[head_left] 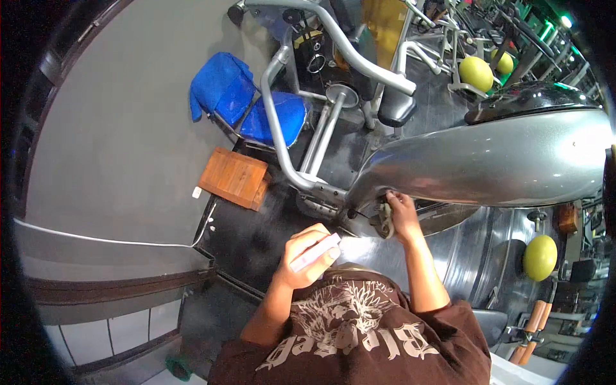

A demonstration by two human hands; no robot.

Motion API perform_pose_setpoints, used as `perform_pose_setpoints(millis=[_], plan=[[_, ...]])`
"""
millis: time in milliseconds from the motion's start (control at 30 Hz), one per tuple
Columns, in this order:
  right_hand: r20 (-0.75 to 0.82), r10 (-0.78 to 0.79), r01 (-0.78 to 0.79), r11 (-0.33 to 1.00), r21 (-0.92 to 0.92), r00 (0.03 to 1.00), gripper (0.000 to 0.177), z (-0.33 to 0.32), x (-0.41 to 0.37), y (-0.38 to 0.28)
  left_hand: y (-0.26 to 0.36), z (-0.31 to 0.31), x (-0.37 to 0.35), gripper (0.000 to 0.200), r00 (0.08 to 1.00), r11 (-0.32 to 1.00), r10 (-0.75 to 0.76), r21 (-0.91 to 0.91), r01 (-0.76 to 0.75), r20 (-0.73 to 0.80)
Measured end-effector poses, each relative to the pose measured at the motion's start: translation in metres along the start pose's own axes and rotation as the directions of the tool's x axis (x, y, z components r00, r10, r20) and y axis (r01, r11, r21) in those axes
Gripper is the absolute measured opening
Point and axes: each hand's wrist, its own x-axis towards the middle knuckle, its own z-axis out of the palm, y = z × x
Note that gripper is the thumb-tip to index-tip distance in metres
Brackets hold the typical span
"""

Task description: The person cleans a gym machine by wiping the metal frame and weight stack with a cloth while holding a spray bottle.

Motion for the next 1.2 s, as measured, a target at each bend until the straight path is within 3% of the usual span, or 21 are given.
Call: perform_pose_setpoints(millis=[67,133,167,267,300,400,533,567,667,733,800,833,867,967,1000,1033,1133,1200], plan=[[0.002,-0.095,0.095,0.99,-0.101,0.995,0.03,-0.012,-0.012,-0.026,-0.001,0.002,0.004,0.015,1.0,1.0,0.012,0.011,-0.012,0.007],[0.008,-0.129,0.129,0.989,-0.07,0.992,0.027,-0.019,-0.025,-0.055,-0.001,0.005,0.007,0.015,0.999,0.998,0.051,0.046,-0.052,0.016],[-0.061,-0.27,0.261,0.957,-0.125,0.961,0.022,-0.011,-0.029,-0.067,-0.001,0.006,0.009,0.016,0.999,0.998,0.053,0.046,-0.053,0.015],[-0.027,-0.384,0.36,0.885,-0.297,0.923,0.024,-0.028,-0.006,-0.046,0.001,0.006,0.011,0.016,0.998,0.998,0.053,0.04,-0.053,0.017],[0.002,-0.434,0.375,0.777,-0.506,0.901,0.026,-0.045,0.019,-0.009,0.0,0.005,0.011,0.016,0.999,0.998,0.047,0.033,-0.048,0.018],[0.023,-0.46,0.333,0.606,-0.722,0.888,0.028,-0.038,0.05,0.059,0.0,0.0,0.008,0.015,0.999,0.998,0.032,0.052,-0.033,0.024],[0.249,-0.313,0.357,0.362,-0.861,0.917,0.03,-0.038,0.061,0.077,0.003,-0.004,0.008,0.015,0.986,0.975,0.164,0.149,-0.166,0.026],[0.299,-0.267,0.373,0.291,-0.881,0.916,0.03,-0.037,0.066,0.077,0.004,-0.005,0.006,0.015,0.992,0.986,0.128,0.107,-0.127,-0.004],[0.057,-0.017,0.054,0.682,-0.73,0.998,0.03,-0.011,0.042,0.03,-0.003,-0.011,0.0,0.014,0.987,0.976,0.153,0.165,-0.144,-0.04],[0.017,0.053,-0.021,0.648,-0.761,0.998,0.03,-0.012,0.036,0.026,-0.005,-0.011,-0.002,0.015,0.992,0.985,0.113,0.135,-0.104,-0.063],[0.076,0.155,-0.106,0.889,-0.445,0.985,0.029,-0.012,0.011,-0.01,-0.006,-0.011,-0.002,0.014,0.995,0.993,0.067,0.105,-0.06,-0.073],[0.107,0.154,-0.13,0.97,-0.204,0.982,0.029,-0.012,-0.002,-0.024,-0.002,-0.01,-0.003,0.014,0.995,0.998,-0.053,0.021,0.055,-0.086],[0.136,0.143,-0.151,0.987,0.049,0.98,0.029,-0.013,-0.009,-0.029,-0.003,-0.009,-0.003,0.014,0.996,0.998,-0.033,0.043,0.037,-0.083],[0.164,0.171,-0.164,0.985,-0.053,0.972,0.034,-0.047,-0.008,-0.029,-0.007,-0.009,-0.001,0.013,0.997,0.994,0.04,0.107,-0.032,-0.073],[0.147,0.068,-0.03,0.969,-0.245,0.987,0.033,-0.06,0.004,-0.012,-0.008,-0.01,-0.001,0.013,0.995,0.99,0.069,0.128,-0.059,-0.072],[0.153,-0.035,0.099,0.898,-0.429,0.988,0.033,-0.074,0.024,0.021,-0.008,-0.01,-0.002,0.012,0.993,0.985,0.097,0.149,-0.086,-0.073],[0.061,-0.12,0.127,0.683,-0.719,0.991,0.038,-0.061,0.039,0.05,-0.004,-0.016,-0.008,0.016,0.997,0.982,0.062,0.18,-0.055,-0.037],[0.124,0.021,0.1,0.461,-0.882,0.992,0.038,-0.064,0.072,0.09,-0.001,-0.017,-0.012,0.016,0.999,0.986,0.013,0.167,-0.005,-0.048]])
